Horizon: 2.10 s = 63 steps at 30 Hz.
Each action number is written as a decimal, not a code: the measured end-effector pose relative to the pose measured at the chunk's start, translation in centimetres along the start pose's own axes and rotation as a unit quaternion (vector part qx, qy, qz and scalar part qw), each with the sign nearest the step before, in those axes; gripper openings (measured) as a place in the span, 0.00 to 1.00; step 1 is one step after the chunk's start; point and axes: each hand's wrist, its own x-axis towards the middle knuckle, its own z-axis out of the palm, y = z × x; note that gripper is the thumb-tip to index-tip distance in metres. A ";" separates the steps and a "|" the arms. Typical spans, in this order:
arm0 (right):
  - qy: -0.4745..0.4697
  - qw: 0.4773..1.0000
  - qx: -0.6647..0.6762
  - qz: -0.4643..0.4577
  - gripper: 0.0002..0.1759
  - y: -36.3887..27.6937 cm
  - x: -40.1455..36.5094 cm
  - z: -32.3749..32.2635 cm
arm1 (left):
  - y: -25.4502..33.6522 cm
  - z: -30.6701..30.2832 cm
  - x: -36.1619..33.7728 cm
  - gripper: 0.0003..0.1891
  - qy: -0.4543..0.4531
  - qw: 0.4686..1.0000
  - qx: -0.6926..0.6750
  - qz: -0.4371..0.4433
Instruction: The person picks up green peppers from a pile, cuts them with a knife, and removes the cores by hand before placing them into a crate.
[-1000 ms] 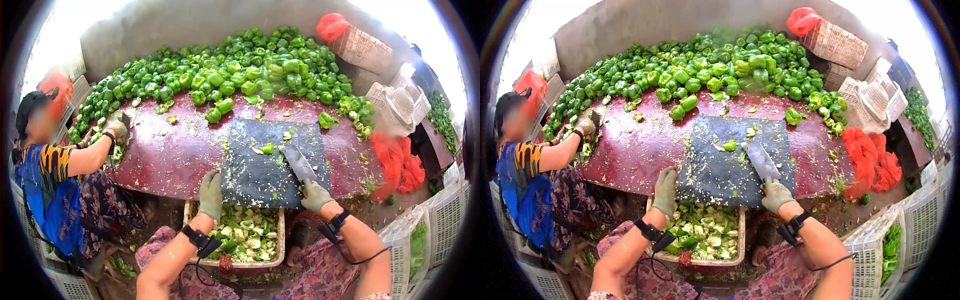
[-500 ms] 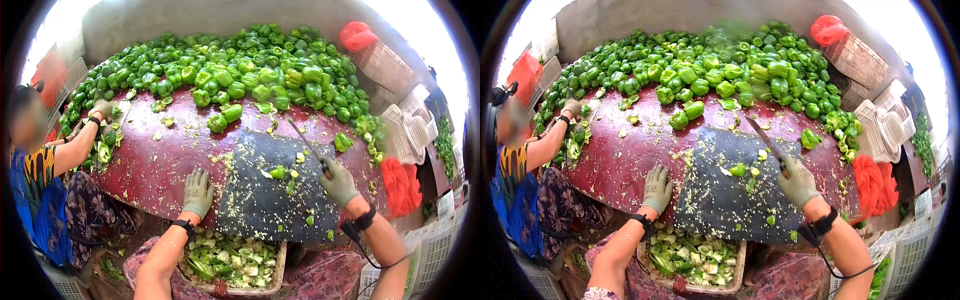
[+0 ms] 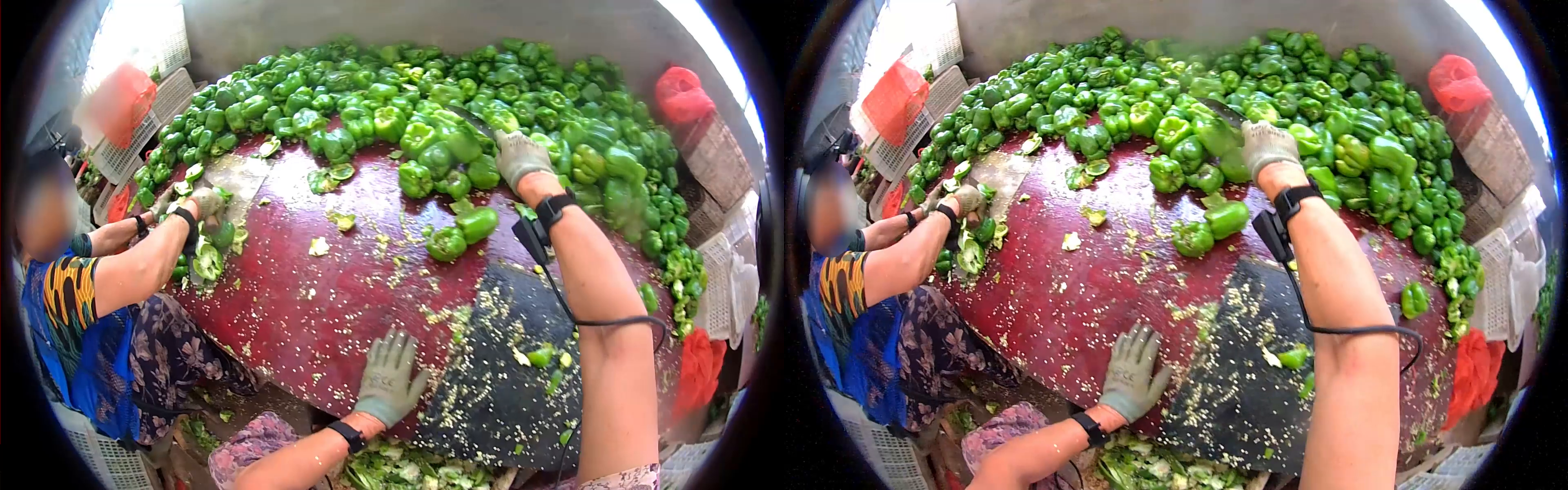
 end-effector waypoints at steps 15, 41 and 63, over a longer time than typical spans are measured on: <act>-0.252 0.928 -0.181 -0.205 0.16 3.4 -7.8 -7.3 | 0.3 -0.1 -0.3 0.40 0.041 0.996 -0.075 -0.030; -0.246 0.965 -0.036 -0.082 0.15 11.6 -5.5 -3.6 | 0.5 -0.2 0.2 0.43 -0.002 1.000 -0.026 -0.014; 0.004 0.943 0.135 0.305 0.17 29.1 -10.6 -1.8 | 0.7 0.3 -0.1 0.41 0.026 0.999 -0.017 -0.023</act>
